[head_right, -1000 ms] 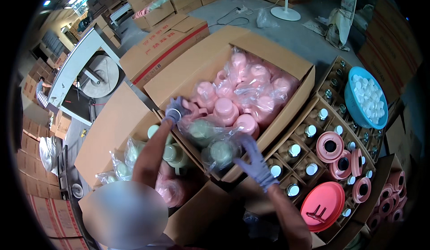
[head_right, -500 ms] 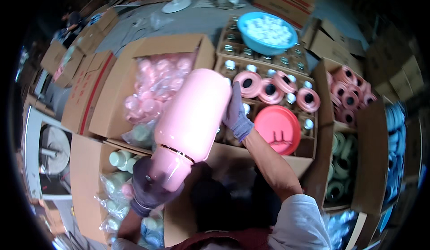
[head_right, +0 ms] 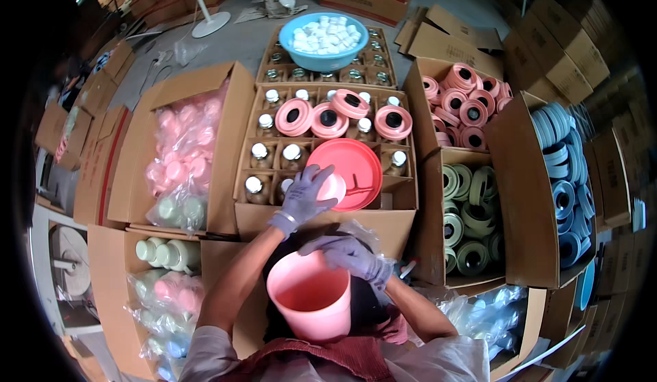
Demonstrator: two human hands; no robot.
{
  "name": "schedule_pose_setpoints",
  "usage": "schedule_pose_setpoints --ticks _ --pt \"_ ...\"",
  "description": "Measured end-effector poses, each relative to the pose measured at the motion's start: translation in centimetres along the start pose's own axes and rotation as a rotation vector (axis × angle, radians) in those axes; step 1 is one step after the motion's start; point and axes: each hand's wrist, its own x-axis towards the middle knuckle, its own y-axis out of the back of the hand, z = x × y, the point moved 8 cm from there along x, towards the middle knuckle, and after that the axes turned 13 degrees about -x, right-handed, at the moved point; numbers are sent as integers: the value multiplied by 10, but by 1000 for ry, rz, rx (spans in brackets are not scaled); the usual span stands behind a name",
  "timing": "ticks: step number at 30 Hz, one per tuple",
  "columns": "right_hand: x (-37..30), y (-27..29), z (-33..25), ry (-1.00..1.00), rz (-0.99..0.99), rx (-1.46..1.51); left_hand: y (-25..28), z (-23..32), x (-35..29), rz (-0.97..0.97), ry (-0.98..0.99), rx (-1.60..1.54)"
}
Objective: The person assembles thermos flasks by inserting inner metal liners into plastic outer shells, screwing on lids, and placing the completed units into plastic bags. The person handles both green and pink thermos components, repeatedly picking up parts from surrounding cardboard boxes and packaging the finished items.
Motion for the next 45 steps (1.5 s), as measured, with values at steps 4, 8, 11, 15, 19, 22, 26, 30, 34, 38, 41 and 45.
schedule_pose_setpoints --ticks 4,8,11,15,19,22,26,30,34,38,41,45 --pt "33 89 -17 161 212 -333 -44 -32 38 -108 172 156" --pt "47 291 108 -251 736 -1243 -38 -6 44 26 70 43" --pt "69 336 174 -627 589 -1328 -2 17 28 199 117 -470" --pt "86 335 221 -589 557 -1321 -11 15 0 307 96 -516" --pt "75 325 157 -203 578 -1502 -17 29 -1 344 -22 -482" --pt "43 268 -3 -12 524 -1680 -30 24 -1 345 31 -648" --pt "-16 195 -140 178 670 -1549 -60 22 6 107 167 -1198" --pt "-44 100 -172 555 625 -1501 -20 37 -7 176 416 -2032" --pt "-59 12 -170 903 713 -1547 82 70 -25 157 -74 -2077" --pt "-54 -6 -153 878 636 -1271 144 68 -60 364 48 -1825" --pt "-51 -24 -163 696 175 -1013 163 31 -74 295 76 -1617" --pt "-69 5 -105 349 305 -701 176 69 -121 305 16 -983"
